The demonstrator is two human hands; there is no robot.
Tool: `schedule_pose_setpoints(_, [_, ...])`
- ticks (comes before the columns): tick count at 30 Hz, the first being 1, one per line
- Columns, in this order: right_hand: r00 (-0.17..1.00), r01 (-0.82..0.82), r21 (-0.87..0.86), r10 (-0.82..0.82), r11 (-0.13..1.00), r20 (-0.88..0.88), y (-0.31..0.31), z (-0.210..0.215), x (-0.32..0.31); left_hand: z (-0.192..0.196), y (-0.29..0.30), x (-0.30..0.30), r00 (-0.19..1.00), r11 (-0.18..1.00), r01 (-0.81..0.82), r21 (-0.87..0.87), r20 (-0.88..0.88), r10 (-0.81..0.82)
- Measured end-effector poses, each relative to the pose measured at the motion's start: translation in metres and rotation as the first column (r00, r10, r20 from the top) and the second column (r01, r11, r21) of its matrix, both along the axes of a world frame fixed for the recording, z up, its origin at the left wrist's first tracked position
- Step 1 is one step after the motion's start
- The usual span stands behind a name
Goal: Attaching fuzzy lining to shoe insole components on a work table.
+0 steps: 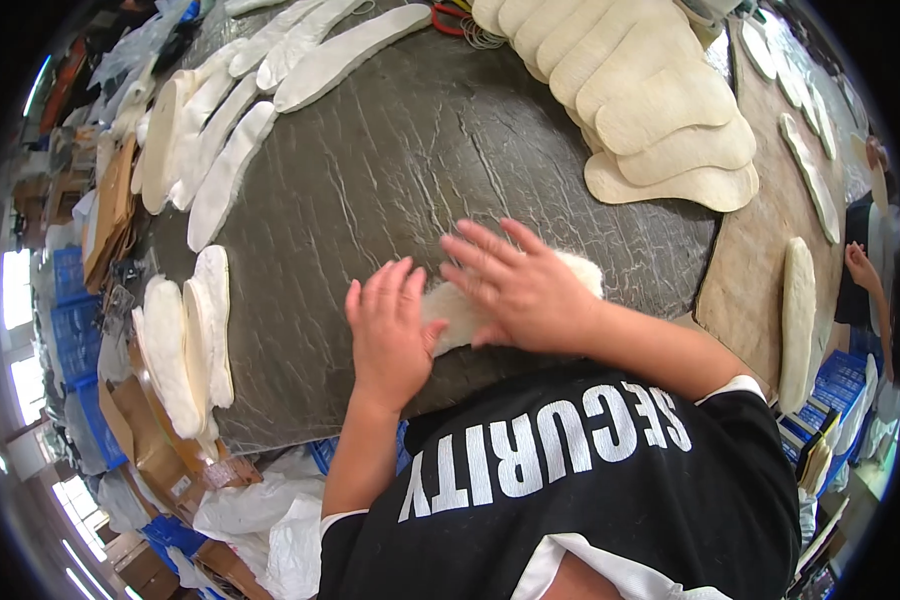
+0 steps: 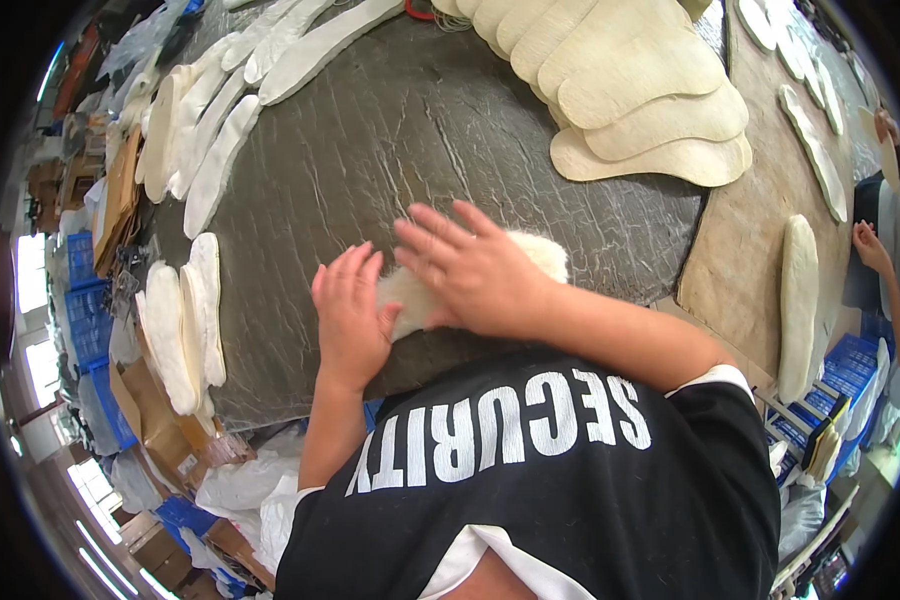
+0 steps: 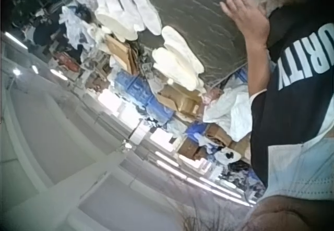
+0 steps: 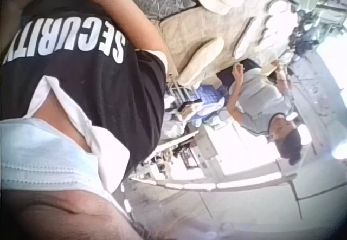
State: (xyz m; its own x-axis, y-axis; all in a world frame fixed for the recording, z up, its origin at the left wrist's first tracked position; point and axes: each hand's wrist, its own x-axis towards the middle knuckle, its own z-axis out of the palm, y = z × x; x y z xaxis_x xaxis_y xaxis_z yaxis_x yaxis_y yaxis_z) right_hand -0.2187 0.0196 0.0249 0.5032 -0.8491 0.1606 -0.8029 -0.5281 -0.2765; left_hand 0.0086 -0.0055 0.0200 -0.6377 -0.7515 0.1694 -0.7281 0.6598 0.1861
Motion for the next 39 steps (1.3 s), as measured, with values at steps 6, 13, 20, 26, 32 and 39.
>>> schedule_pose_setpoints(6, [0.983, -0.16, 0.165, 0.173, 0.973, -0.064, 0.013, -0.015, 0.006, -0.007, 0.013, -0.005, 0.978, 0.972, 0.071, 0.222, 0.176, -0.112])
schedule_pose_setpoints(13, [0.987, -0.163, 0.201, 0.16, 0.966, 0.032, 0.007, -0.011, 0.006, -0.01, 0.009, -0.007, 0.991, 0.977, 0.059, 0.207, 0.104, -0.082])
schedule_pose_setpoints(20, [0.687, 0.098, -0.015, -0.057, 0.995, 0.724, 0.032, -0.028, -0.043, -0.01, 0.036, 0.007, 0.987, 0.993, 0.104, 0.058, -0.13, -0.096])
schedule_pose_setpoints(26, [0.744, 0.179, -0.019, -0.123, 0.984, 0.657, 0.061, -0.019, -0.052, 0.063, 0.015, 0.103, 0.959, 0.932, -0.269, -0.242, -0.163, 0.234])
schedule_pose_setpoints(32, [0.789, 0.216, 0.008, -0.179, 0.976, 0.588, 0.07, -0.023, -0.055, 0.102, -0.018, 0.253, 0.733, 0.661, -0.548, -0.514, 0.087, 0.675])
schedule_pose_setpoints(39, [0.85, 0.459, -0.193, -0.366, 0.867, 0.378, 0.042, -0.006, -0.075, 0.04, -0.047, 0.121, 0.971, 0.963, -0.194, -0.187, -0.178, 0.161])
